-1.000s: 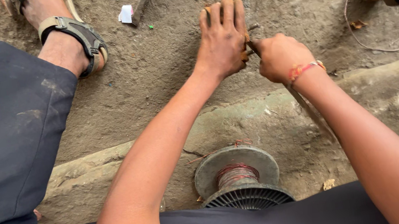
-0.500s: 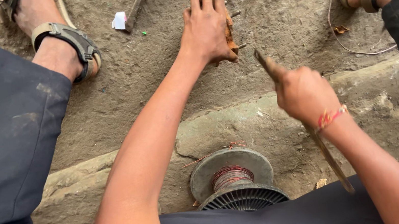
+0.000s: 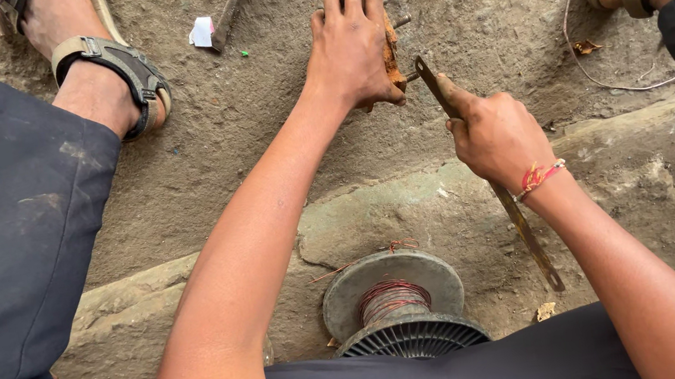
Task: The person sits on the ground holding a rusted metal bracket with bolts and files its edges and bolt threads by hand using a flat file, repositioning the bracket repeatedly to file different sides.
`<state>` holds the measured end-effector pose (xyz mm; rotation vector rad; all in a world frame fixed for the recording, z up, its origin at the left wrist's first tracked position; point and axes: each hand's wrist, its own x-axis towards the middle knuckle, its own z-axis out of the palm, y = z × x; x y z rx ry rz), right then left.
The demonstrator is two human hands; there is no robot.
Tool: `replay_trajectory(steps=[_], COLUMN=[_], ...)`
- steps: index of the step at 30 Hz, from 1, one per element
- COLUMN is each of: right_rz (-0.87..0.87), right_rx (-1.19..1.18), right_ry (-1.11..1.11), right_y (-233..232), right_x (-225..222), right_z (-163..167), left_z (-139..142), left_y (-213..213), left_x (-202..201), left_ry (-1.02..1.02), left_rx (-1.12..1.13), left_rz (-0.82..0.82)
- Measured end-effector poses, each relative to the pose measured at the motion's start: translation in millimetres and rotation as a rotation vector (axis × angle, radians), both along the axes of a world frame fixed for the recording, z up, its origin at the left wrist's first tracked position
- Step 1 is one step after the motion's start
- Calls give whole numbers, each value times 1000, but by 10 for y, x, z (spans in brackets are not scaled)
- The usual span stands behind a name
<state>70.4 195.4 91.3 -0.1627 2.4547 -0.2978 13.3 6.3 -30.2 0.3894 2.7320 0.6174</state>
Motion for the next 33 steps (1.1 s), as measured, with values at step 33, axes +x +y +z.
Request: replay_trajectory(steps=[33], right_rz=[183], right_rx=[142], right_ry=[-124], right_y=[-159], right_x=[-522], right_z=[-238], left_z=[29], left_y=[-85], left_x=[-258], left_ry=[11], left_rx=[51], left_rz=[36])
